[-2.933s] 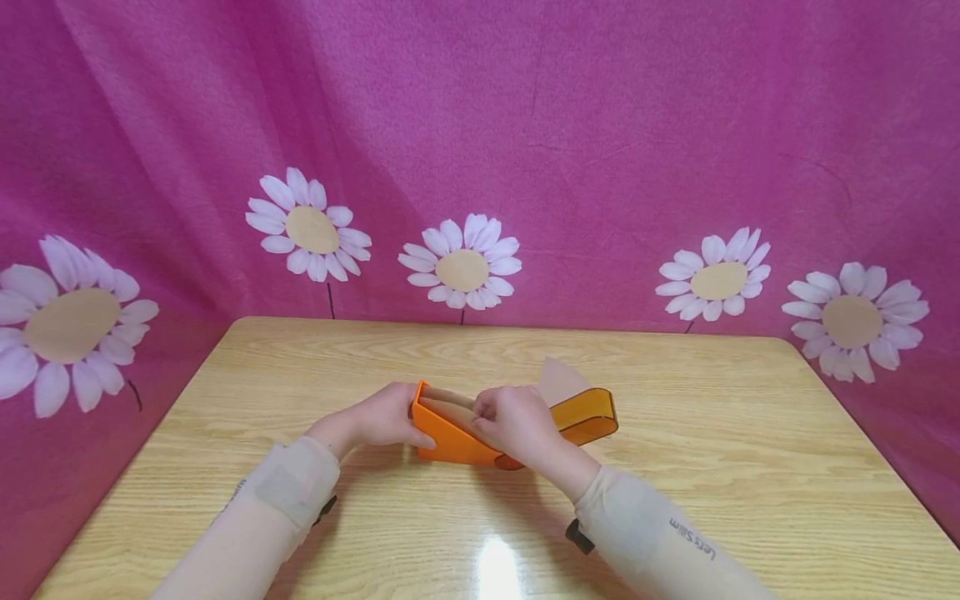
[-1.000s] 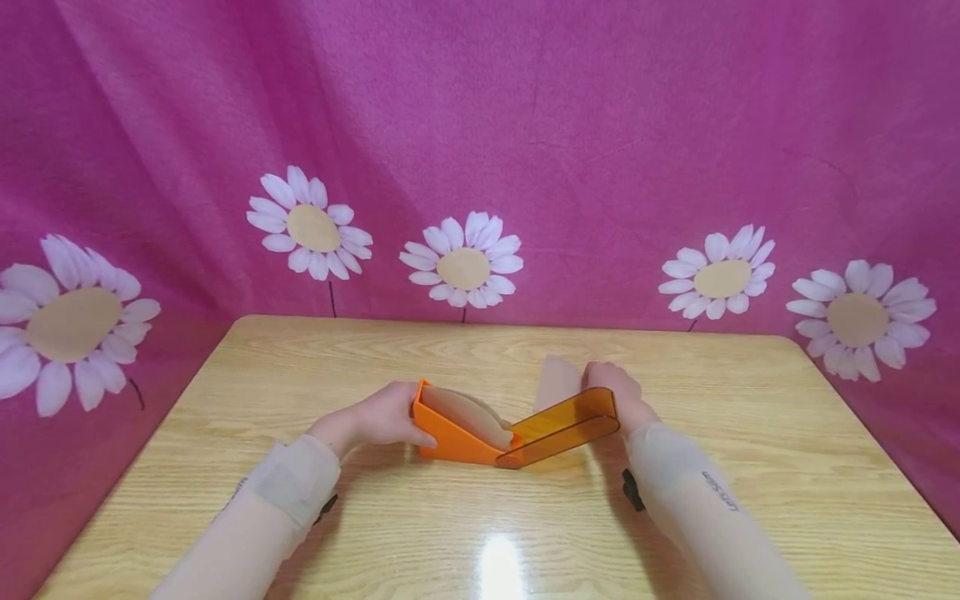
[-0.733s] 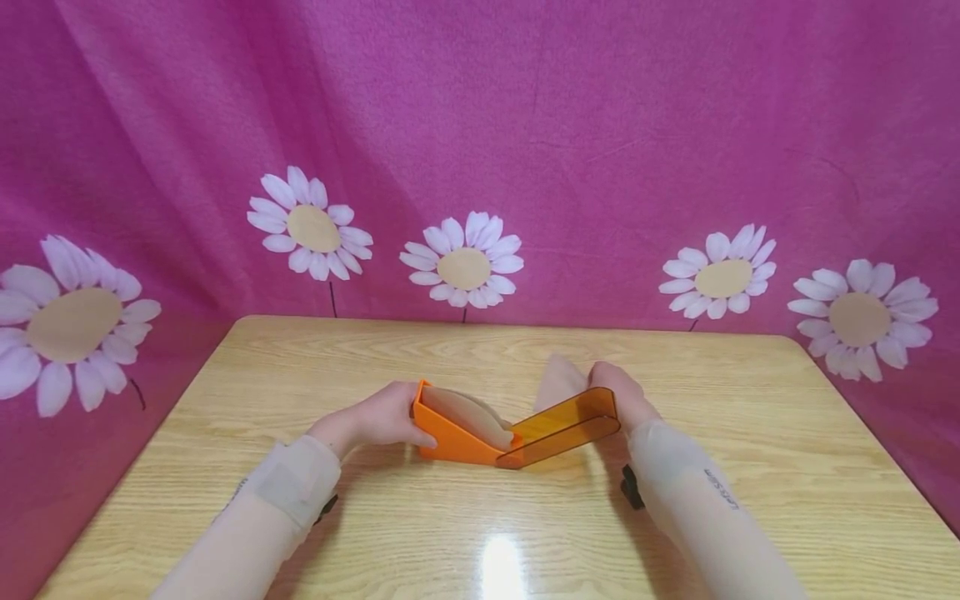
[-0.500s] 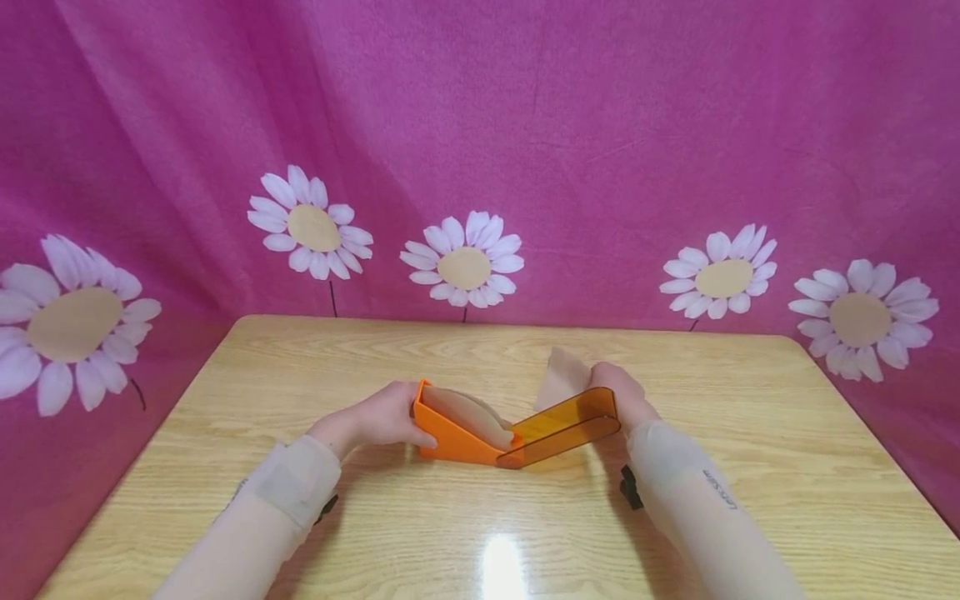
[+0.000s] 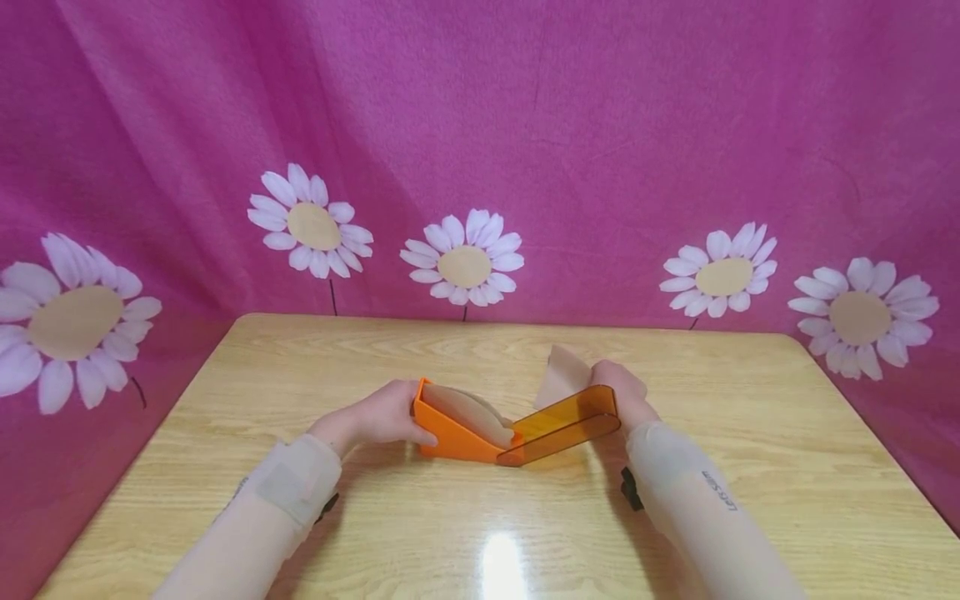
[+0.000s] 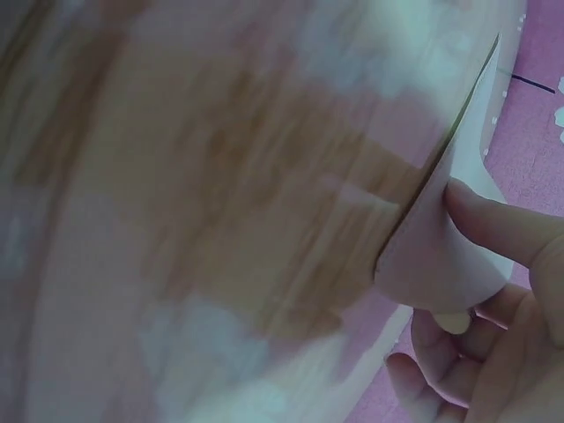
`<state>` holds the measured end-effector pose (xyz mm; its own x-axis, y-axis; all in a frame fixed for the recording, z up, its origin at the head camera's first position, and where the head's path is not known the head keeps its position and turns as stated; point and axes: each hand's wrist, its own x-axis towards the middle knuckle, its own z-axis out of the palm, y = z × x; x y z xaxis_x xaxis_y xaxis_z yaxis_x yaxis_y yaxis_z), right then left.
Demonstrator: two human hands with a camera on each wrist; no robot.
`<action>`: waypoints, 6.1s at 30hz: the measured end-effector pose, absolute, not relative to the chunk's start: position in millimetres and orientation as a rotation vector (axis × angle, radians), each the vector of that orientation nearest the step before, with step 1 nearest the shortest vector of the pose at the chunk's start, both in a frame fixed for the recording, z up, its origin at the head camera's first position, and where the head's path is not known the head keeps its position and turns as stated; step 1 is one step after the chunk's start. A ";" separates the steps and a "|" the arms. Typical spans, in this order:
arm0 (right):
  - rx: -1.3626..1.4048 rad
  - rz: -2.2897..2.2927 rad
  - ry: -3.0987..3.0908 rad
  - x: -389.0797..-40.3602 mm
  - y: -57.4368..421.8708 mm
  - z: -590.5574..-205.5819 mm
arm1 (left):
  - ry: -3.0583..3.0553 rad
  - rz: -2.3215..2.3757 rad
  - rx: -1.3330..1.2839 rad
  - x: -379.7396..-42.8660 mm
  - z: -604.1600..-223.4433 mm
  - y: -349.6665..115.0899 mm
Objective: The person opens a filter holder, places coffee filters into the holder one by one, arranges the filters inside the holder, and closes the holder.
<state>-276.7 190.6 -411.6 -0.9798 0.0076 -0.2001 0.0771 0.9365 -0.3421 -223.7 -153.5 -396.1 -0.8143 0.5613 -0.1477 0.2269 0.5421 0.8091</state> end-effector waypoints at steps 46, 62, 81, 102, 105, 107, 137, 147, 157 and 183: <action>-0.160 -1.026 2.911 -268.5 197.9 -362.7 | 2.391 1.180 0.658 -224.4 -396.5 -154.0; -0.267 -1.065 2.957 -266.6 195.9 -348.7 | 2.387 1.181 0.671 -226.3 -398.8 -154.1; -0.302 -1.096 2.971 -258.2 176.7 -320.0 | 2.397 1.183 0.684 -224.8 -398.3 -152.5; -0.397 -1.103 2.983 -240.8 153.2 -299.6 | 2.409 1.162 0.718 -224.7 -397.9 -153.9; -0.406 -1.118 2.976 -237.9 149.9 -297.9 | 2.404 1.163 0.713 -224.9 -398.3 -154.3; -0.412 -1.130 2.967 -235.7 147.6 -296.5 | 2.402 1.165 0.712 -225.0 -398.3 -154.7; -0.682 -1.075 2.890 -217.3 123.8 -294.8 | 2.401 1.176 0.703 -224.4 -397.5 -154.2; -0.732 -1.020 2.882 -214.7 113.6 -303.8 | 2.387 1.187 0.719 -225.7 -398.4 -153.8; -0.805 -0.959 2.891 -213.2 105.4 -316.4 | 2.369 1.192 0.725 -226.6 -399.6 -154.7; -0.885 -0.770 2.953 -207.4 88.4 -338.1 | 2.392 1.187 0.698 -226.4 -401.4 -154.3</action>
<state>-207.4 88.4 -338.1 -0.8442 -0.5089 0.1685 -0.5264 0.7276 -0.4399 -226.4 -154.3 -401.4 -0.8047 0.5828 -0.1134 0.2622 0.5201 0.8129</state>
